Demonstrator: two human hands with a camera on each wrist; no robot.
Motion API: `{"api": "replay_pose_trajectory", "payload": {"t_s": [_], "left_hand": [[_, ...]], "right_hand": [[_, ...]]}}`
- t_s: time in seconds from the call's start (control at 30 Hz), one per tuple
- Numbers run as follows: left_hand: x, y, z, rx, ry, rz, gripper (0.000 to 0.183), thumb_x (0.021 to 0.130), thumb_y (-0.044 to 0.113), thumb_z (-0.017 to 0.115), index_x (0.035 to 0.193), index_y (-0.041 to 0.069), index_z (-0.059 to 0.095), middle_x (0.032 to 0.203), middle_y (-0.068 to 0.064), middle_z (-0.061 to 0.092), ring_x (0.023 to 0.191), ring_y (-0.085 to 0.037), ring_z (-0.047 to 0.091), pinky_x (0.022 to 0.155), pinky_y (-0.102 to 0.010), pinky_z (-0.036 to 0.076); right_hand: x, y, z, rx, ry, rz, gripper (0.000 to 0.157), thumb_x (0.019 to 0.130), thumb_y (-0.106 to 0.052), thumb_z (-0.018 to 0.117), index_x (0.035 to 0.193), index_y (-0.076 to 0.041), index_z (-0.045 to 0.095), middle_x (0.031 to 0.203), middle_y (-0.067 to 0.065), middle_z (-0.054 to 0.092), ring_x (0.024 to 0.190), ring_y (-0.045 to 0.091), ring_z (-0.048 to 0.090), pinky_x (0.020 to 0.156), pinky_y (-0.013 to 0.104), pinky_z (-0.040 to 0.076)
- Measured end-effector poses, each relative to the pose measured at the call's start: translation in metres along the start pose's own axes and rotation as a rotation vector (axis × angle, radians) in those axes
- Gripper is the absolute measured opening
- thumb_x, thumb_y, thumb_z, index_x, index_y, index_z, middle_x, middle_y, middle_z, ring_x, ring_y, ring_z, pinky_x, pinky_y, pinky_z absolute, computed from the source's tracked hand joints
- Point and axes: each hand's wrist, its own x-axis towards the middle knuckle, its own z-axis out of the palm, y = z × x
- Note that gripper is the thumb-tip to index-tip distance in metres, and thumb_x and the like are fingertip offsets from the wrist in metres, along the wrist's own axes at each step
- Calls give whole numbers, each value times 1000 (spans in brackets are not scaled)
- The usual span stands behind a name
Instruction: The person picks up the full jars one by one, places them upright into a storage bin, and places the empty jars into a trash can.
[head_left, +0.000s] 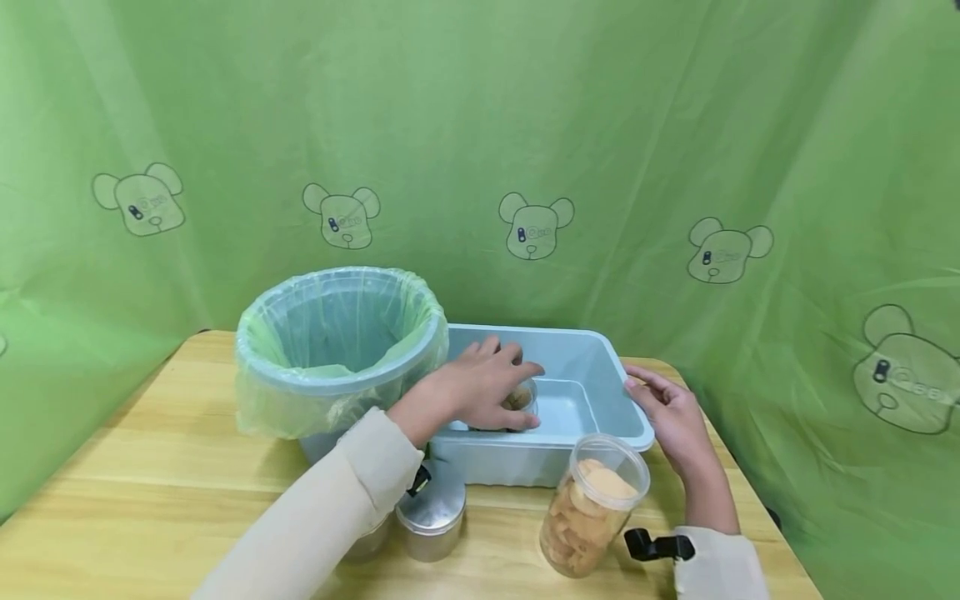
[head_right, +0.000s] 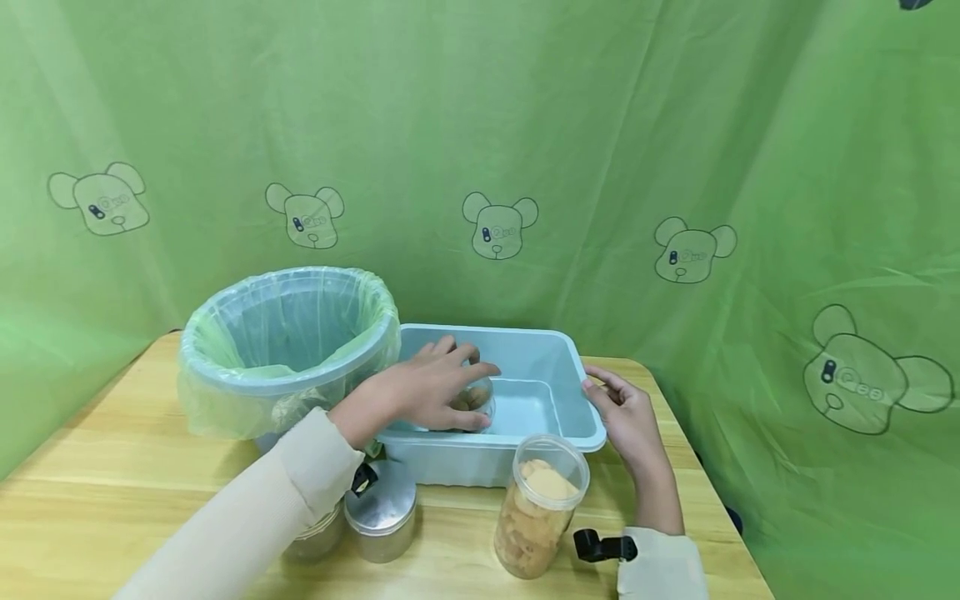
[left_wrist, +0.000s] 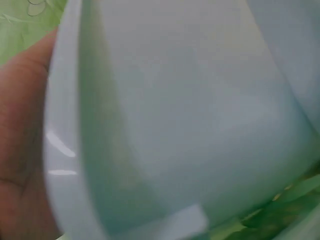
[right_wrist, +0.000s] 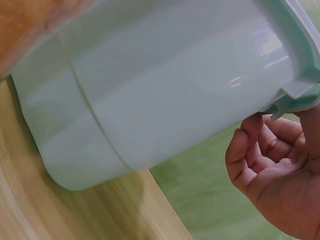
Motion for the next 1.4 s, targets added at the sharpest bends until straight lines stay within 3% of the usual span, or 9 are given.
{"api": "replay_pose_trajectory", "payload": {"t_s": [0.23,0.7,1.13,1.4], "left_hand": [[-6,13,-12,28,42,57,73,85,73,39,145,31,37,121,2,44,96,-17,33,82,-34,33],[-15,41,-31,102,83,151,75,86,76,30,147,33,30,131,3,42,106,-16,35,86,-34,34],[-20,65,-36,163,71,205,77,84,79,20,148,36,26,132,5,40,106,-17,35,84,-31,32],[-18,79,-34,148,62,248,78,83,80,22,149,38,23,132,7,40,109,-16,35,87,-31,33]], "right_hand": [[-1,0,-1,-13,1,-2,56,93,-43,57,136,-8,51,109,9,63,85,15,64,68,30,54],[0,2,-1,-12,3,-13,56,93,-43,56,136,-7,52,107,7,64,85,14,65,68,31,54],[1,1,-2,20,-16,-11,55,94,-40,56,137,-7,50,105,6,65,84,14,65,67,31,55],[1,1,-2,-2,-11,-21,55,94,-42,56,137,-7,51,107,7,64,87,13,64,68,30,54]]}}
